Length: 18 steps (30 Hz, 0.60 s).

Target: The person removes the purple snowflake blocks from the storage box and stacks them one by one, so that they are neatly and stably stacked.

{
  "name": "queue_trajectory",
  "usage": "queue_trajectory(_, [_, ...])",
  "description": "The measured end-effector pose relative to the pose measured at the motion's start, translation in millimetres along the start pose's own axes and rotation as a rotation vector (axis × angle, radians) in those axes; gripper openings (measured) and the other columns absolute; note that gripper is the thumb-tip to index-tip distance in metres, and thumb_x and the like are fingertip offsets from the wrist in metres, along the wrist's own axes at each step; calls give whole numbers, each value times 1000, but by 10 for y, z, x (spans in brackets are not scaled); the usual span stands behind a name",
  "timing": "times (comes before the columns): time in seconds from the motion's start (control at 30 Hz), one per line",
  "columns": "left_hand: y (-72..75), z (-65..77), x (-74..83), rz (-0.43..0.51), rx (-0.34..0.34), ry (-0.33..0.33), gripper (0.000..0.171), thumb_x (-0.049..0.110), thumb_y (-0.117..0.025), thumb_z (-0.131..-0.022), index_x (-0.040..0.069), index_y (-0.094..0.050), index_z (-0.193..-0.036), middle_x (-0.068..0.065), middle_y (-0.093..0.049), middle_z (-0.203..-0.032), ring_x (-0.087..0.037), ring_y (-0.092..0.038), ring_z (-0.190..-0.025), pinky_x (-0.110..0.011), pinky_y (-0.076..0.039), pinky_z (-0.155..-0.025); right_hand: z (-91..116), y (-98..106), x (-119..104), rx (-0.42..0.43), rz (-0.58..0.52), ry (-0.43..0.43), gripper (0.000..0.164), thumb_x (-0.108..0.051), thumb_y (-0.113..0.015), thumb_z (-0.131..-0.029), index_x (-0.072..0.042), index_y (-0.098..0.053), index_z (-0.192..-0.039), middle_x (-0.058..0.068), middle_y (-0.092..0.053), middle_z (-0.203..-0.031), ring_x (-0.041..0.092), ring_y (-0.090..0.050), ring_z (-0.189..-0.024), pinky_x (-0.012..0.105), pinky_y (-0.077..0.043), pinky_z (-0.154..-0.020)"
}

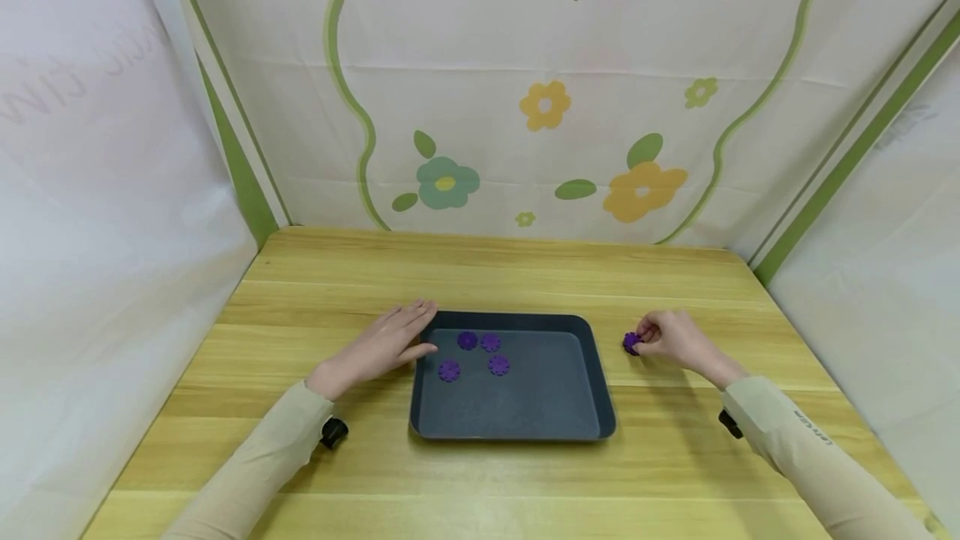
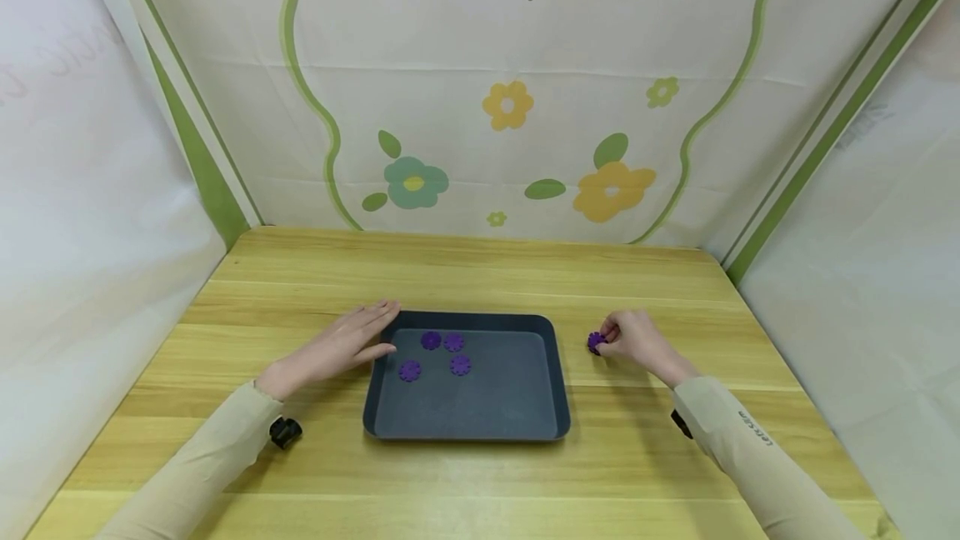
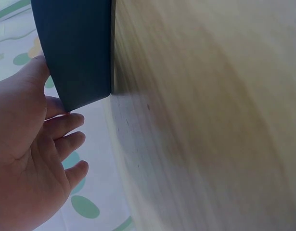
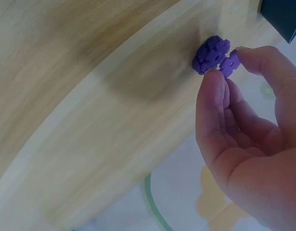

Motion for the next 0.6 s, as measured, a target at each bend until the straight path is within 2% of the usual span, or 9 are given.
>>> queue_trajectory(0.4, [8, 11, 14, -17, 24, -10, 70, 44, -52, -101, 3, -32, -155, -17, -35, -160, -33, -32, -150, -56, -29, -121, 2, -48, 48, -25, 1, -28, 19, -13, -79, -83, 1, -69, -92, 8, -71, -84, 15, -64, -75, 32, -56, -66])
queue_trajectory(0.6, [19, 8, 17, -5, 28, -8, 70, 43, -53, -101, 2, -33, -154, -16, -35, -159, -33, -32, -150, -56, -28, -121, -14, -59, 56, -24, 1, -32, 19, -12, -79, -82, 1, -69, -92, 8, -71, -84, 15, -64, -75, 31, -55, -66])
Point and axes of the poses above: each hand's wrist, its own z-axis away from the middle knuckle, its own y-axis out of the back of the hand, x = y × z, the point moved 5 cm from there along -z, towards the middle knuckle
